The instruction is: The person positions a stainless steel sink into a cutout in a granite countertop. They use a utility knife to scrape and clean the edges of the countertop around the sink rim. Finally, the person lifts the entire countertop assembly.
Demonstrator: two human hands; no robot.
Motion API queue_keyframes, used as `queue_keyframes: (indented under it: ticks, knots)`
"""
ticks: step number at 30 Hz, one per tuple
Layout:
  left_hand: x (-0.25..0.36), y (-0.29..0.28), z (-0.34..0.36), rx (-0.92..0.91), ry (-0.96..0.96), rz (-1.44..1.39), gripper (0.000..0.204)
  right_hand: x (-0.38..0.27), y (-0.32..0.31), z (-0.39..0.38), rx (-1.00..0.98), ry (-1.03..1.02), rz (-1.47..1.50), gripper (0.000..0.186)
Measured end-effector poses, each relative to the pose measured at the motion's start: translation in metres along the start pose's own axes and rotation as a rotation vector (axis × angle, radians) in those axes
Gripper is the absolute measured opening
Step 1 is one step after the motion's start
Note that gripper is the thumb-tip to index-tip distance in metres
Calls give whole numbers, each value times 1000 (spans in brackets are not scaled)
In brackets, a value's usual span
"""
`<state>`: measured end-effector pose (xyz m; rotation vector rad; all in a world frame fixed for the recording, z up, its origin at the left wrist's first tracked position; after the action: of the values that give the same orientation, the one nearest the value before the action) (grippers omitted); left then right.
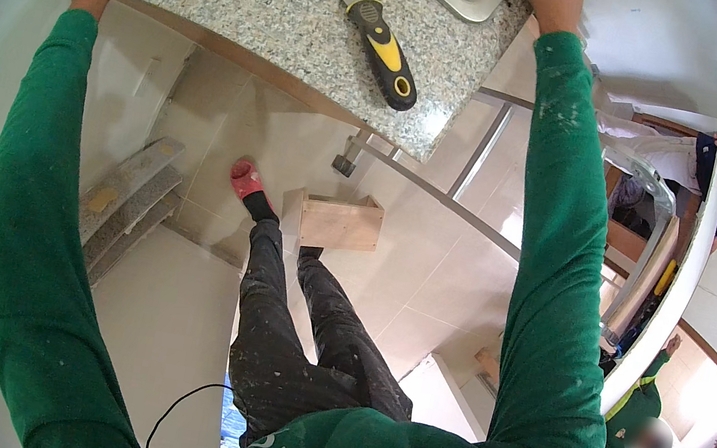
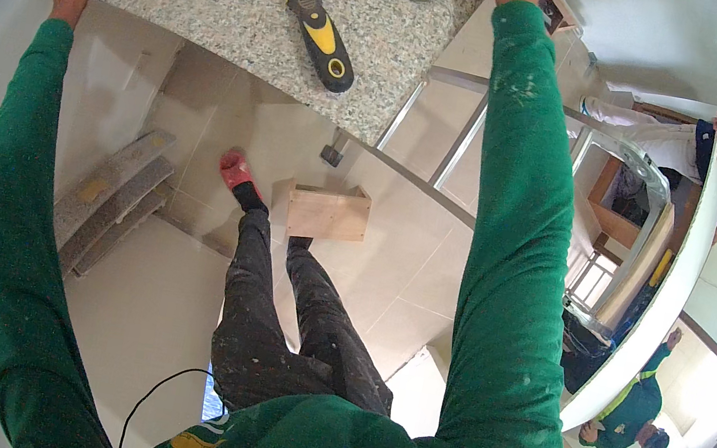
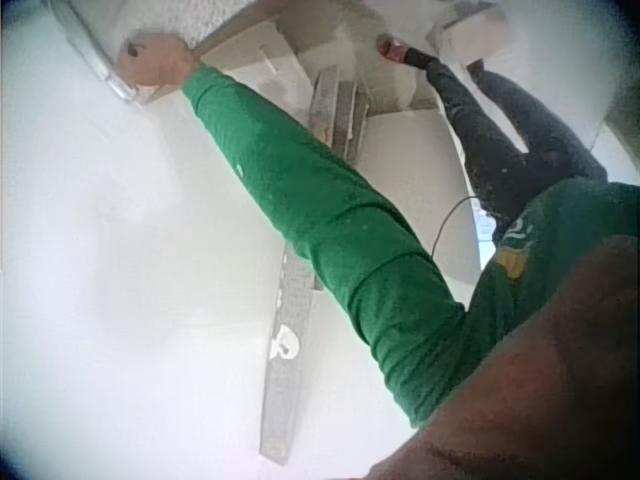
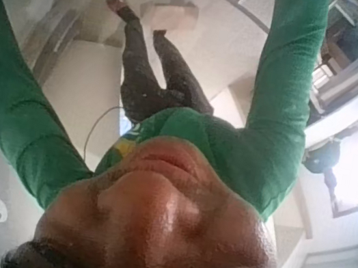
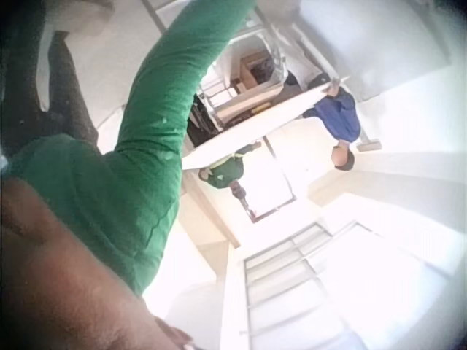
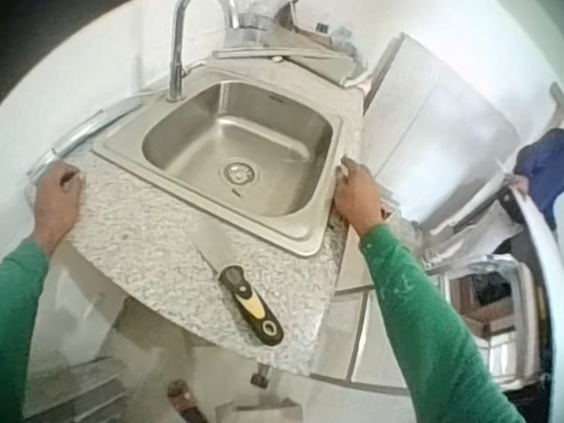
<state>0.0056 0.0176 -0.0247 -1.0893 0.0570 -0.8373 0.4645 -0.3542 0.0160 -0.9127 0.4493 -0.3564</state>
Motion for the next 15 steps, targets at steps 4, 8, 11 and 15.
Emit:
queue_keyframes:
  ticks: [4,8,11,15]
  knots:
    - [-5,1,4,-1,12,26,47,-5,5,-19,199,-114,-33,45]
    - [-13,-16,-6,1,15,62,45,-86,-57,-62,43,85,334,41]
    - [63,-35,-24,114,-12,-159,21,-148,-99,-129,-102,42,750,32]
    - [50,-36,-16,73,-54,-198,21,-219,-102,-164,-239,-95,351,44]
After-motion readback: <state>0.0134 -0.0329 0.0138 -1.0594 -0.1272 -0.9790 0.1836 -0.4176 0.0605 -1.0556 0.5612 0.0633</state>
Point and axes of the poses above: each hand's wrist, its own z-axis towards the middle knuckle, its own y-axis out of the palm, x = y × z, the point moved 1 cm from there along z, towards the middle knuckle, and after that the axes turned 3 degrees about -y, right-handed, at the moved point
